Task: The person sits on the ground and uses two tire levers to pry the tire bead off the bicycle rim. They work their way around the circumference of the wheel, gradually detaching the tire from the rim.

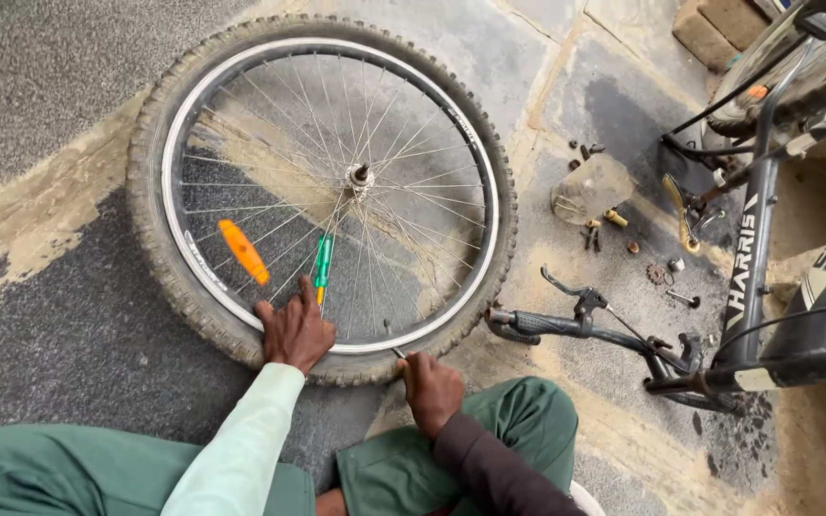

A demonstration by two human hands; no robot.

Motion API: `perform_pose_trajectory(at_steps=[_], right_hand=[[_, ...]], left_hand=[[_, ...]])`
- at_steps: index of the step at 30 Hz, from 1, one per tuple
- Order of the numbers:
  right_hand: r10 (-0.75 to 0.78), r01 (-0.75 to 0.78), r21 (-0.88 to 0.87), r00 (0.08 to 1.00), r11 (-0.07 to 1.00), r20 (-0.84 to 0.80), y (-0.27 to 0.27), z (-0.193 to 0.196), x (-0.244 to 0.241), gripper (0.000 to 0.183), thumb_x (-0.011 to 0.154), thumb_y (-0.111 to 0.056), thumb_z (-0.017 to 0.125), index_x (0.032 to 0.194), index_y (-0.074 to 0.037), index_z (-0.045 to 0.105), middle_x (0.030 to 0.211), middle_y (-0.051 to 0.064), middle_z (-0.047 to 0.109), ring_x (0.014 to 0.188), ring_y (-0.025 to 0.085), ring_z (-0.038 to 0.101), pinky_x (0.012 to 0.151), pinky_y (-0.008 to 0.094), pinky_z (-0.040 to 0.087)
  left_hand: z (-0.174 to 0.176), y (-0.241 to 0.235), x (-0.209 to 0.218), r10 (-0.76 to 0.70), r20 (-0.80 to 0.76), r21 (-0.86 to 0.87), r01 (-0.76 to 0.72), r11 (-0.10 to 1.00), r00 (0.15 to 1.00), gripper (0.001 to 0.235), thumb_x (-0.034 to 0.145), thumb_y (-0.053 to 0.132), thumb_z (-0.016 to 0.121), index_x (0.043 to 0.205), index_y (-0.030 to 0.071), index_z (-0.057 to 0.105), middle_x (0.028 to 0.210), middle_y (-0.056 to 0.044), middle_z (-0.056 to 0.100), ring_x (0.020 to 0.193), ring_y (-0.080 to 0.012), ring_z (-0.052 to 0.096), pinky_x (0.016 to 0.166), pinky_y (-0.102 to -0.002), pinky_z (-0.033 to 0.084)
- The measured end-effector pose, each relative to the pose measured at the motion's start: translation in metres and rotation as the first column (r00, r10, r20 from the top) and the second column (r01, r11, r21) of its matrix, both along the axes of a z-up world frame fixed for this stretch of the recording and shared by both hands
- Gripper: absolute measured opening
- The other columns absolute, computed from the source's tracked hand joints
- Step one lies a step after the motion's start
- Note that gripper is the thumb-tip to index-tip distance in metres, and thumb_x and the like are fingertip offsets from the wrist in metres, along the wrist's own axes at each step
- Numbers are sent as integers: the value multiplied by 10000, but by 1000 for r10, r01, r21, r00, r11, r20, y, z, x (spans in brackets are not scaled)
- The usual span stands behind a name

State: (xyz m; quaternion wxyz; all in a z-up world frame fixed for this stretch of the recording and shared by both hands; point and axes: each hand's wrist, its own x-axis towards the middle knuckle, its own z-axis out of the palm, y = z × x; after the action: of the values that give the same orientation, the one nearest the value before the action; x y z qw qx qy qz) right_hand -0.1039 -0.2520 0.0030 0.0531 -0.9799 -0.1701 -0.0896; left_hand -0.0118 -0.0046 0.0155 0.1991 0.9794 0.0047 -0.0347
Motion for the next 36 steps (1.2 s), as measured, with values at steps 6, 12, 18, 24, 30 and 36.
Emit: perform_pose_trajectory(at_steps=[6, 12, 18, 24, 30, 36], right_hand=[[42, -39, -14, 960, 999, 278, 6, 9, -6, 201, 1022, -265, 620, 1031, -64, 634, 803, 106, 638, 654, 297, 645, 557, 449, 472], [-131, 110, 206, 987, 972, 93, 7, 5, 2, 215, 989, -331, 672, 963, -119, 653, 752, 110, 702, 549, 320, 631, 500, 469, 446], [-149, 143, 223, 989, 964, 8, 3, 5, 0, 249, 986, -347, 666, 904, -118, 613, 759, 116, 689, 566, 340, 638, 496, 493, 463], [-126, 140, 224, 989, 964, -77, 6, 35, 0, 260, 960, -364, 671, 937, -113, 608, 802, 116, 698, 616, 354, 654, 521, 515, 481], [-88, 116, 199, 986, 973, -144, 3, 34, -3, 231, 912, -266, 678, 1010, -85, 574, 846, 150, 668, 643, 376, 630, 535, 517, 473], [-23, 44, 172, 992, 984, -123, -3, 26, -2, 218, 930, -256, 678, 1022, -81, 586, 832, 129, 625, 553, 339, 597, 478, 496, 445]], left_hand=[[4, 0, -1, 21, -3, 36, -21, 999, 1000, 777, 827, 222, 615, 1517, -35, 366, 901, -169, 713, 717, -362, 674, 976, -596, 292], [6, 1, 1, -4, -21, 34, 5, 999, 1000, 870, 807, 234, 633, 1553, -58, 293, 882, -161, 709, 692, -310, 691, 1004, -577, 281], [5, 0, -5, -9, -40, 107, 13, 994, 999, 916, 823, 345, 665, 1558, -37, 272, 977, -187, 717, 769, -328, 724, 1033, -582, 262], [8, 2, -2, 66, 32, -39, -65, 997, 997, 691, 1050, 526, 483, 1478, -12, 417, 875, -203, 754, 785, -359, 715, 1027, -541, 291], [0, 16, 16, 79, -89, -219, -97, 971, 993, 482, 993, 551, 550, 1261, 163, 651, 812, -85, 777, 845, -272, 716, 976, -467, 335], [-7, 25, 36, 68, -270, -372, -169, 913, 961, 514, 842, 531, 712, 1217, 184, 665, 812, 3, 800, 840, -203, 739, 965, -460, 348]])
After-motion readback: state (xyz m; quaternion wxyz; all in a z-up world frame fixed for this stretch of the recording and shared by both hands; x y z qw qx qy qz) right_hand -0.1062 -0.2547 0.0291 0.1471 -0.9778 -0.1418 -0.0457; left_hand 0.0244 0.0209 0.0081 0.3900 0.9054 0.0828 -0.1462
